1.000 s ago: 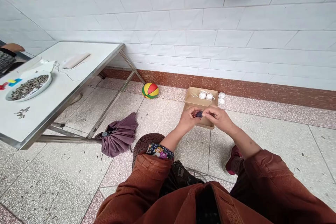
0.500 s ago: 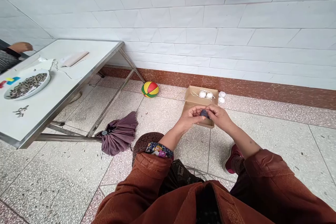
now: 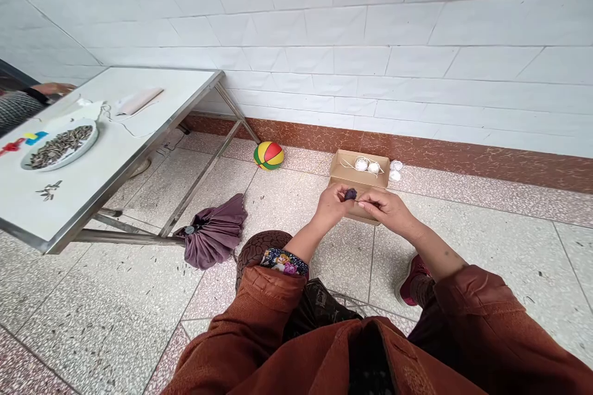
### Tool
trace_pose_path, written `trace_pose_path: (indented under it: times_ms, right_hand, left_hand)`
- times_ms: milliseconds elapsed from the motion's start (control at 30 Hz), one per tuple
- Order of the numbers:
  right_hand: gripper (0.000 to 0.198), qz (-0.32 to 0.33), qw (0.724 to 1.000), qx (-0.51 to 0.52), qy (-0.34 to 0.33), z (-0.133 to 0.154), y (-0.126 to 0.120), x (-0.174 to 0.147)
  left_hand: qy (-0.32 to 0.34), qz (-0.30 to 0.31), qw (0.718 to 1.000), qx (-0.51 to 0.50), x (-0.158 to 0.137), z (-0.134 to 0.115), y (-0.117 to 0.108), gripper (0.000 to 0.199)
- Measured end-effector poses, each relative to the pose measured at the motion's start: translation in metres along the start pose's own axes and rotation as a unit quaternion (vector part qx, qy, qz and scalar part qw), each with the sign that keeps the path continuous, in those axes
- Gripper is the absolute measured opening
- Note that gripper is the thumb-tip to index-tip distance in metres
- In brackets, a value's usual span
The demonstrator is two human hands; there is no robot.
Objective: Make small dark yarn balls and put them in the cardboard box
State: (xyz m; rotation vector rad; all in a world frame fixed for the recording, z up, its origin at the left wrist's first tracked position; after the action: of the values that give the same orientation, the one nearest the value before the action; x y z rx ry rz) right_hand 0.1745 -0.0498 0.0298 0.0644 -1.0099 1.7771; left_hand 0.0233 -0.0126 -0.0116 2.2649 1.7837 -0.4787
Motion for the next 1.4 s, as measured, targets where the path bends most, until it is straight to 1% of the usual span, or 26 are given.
trace_pose_path:
  times_ms: [33, 67, 100, 167, 200, 233, 267, 300, 400, 500, 600, 700, 867, 1033, 1167, 1300, 1400]
  right_hand:
    - [0.018, -0.011, 1.000, 0.006, 0.002, -0.001, -0.002, 0.001]
    - [0.018, -0.027, 1.000, 0.011, 0.008, -0.003, -0.005, 0.003]
    - [0.018, -0.046, 0.999, 0.014, 0.019, -0.007, -0.008, 0.003]
    - [0.017, -0.081, 0.995, 0.017, 0.052, -0.017, -0.012, 0.001]
    - [0.017, -0.091, 0.993, 0.018, 0.069, -0.022, -0.013, 0.000]
    - [0.017, -0.096, 0.992, 0.020, 0.083, -0.027, -0.013, -0.002]
    - [0.017, -0.096, 0.991, 0.023, 0.092, -0.030, -0.012, -0.004]
    - [0.018, -0.093, 0.991, 0.025, 0.095, -0.031, -0.011, -0.005]
    - [0.017, -0.083, 0.993, 0.020, 0.077, -0.027, -0.004, -0.008]
    - [0.017, -0.069, 0.996, 0.001, 0.048, -0.018, 0.002, -0.007]
    - [0.019, -0.063, 0.997, -0.008, 0.039, -0.013, 0.008, -0.006]
    - [0.019, -0.055, 0.997, -0.007, 0.048, -0.014, 0.013, -0.006]
    - [0.022, -0.064, 0.996, -0.015, 0.062, -0.015, 0.013, -0.008]
    - [0.022, -0.063, 0.996, -0.031, 0.051, -0.014, 0.013, -0.009]
    - [0.021, -0.032, 0.997, -0.061, 0.036, -0.014, 0.019, -0.012]
    - [0.025, 0.022, 0.994, -0.108, -0.005, -0.007, 0.022, -0.013]
    - [0.028, 0.041, 0.990, -0.132, -0.032, 0.000, 0.015, -0.011]
  left_hand:
    - [0.018, 0.003, 0.999, 0.038, -0.001, -0.001, 0.003, 0.023]
    - [0.031, 0.020, 0.997, 0.062, -0.003, -0.002, 0.007, 0.023]
    - [0.036, 0.046, 0.996, 0.071, -0.005, -0.002, 0.011, 0.028]
    - [0.036, 0.104, 0.993, 0.047, -0.009, -0.003, 0.018, 0.048]
    - [0.033, 0.130, 0.991, 0.024, -0.011, -0.005, 0.020, 0.059]
    - [0.031, 0.151, 0.988, 0.000, -0.013, -0.007, 0.022, 0.065]
    - [0.026, 0.165, 0.986, -0.024, -0.014, -0.009, 0.022, 0.066]
    - [0.019, 0.171, 0.984, -0.046, -0.015, -0.010, 0.021, 0.061]
    - [-0.018, 0.161, 0.980, -0.117, -0.014, -0.010, 0.016, 0.045]
    - [-0.053, 0.145, 0.969, -0.192, -0.011, -0.006, 0.011, 0.044]
    - [-0.075, 0.136, 0.961, -0.228, -0.009, 0.000, 0.009, 0.043]
    - [-0.084, 0.128, 0.962, -0.228, -0.008, 0.003, 0.008, 0.043]
    - [-0.052, 0.149, 0.966, -0.205, -0.010, -0.003, 0.011, 0.048]
    - [-0.045, 0.146, 0.969, -0.196, -0.011, -0.005, 0.013, 0.048]
    - [-0.043, 0.103, 0.973, -0.201, -0.007, -0.001, 0.008, 0.047]
    - [-0.045, 0.057, 0.974, -0.216, -0.001, 0.005, 0.000, 0.048]
    - [-0.041, 0.047, 0.982, -0.179, 0.002, 0.008, -0.001, 0.048]
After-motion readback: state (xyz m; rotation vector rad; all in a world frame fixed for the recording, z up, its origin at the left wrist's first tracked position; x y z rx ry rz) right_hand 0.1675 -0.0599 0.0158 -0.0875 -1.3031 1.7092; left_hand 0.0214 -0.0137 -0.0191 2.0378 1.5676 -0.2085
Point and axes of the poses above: each hand's wrist, its own x-axis towards the middle knuckle, its own y-axis out of the palm, z = x × y, the point moved 6 cm from there along x, towards the middle knuckle, and after that the axes turned 14 degrees about -y, right-handed, at the moved point
